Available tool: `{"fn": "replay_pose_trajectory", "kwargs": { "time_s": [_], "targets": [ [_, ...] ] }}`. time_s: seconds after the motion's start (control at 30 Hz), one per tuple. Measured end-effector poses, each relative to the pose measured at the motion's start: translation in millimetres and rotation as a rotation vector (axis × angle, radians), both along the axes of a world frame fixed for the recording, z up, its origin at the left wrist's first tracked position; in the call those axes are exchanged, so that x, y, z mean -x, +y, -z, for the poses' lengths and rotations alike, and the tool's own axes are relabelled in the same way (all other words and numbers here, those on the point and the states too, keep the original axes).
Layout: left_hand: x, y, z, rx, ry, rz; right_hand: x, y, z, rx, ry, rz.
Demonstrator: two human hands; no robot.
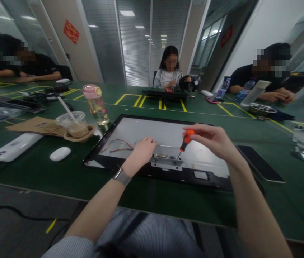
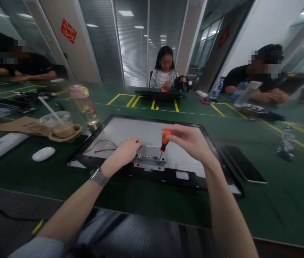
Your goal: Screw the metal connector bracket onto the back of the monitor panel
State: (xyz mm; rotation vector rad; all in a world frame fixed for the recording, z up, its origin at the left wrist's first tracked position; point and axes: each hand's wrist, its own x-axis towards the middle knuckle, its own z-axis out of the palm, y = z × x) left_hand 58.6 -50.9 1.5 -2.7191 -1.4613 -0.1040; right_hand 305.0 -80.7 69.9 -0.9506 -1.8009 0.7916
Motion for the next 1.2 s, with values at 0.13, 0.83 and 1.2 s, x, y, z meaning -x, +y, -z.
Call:
{"fn": "replay_pose_trajectory", "kwargs": {
  "time_s": [0.13,0.83,1.2],
  "targets": [
    [0.0,-2.0,-1.0,-0.006,-0.006,0.001,-8.2,-4.6,-5.7,0.019,-0.035,-0.013],
    [-0.1,-1.1,0.7,-0.020,-0.002,0.002,-4.9,-2.8,1.1,-0.016,-0.129,-0.052],
    [-0.5,-1.8,-0.9,-0.016,-0.003,0.002,-1.5,-3.9,-1.2,0.056,-0.133,-0.141]
  ]
}}
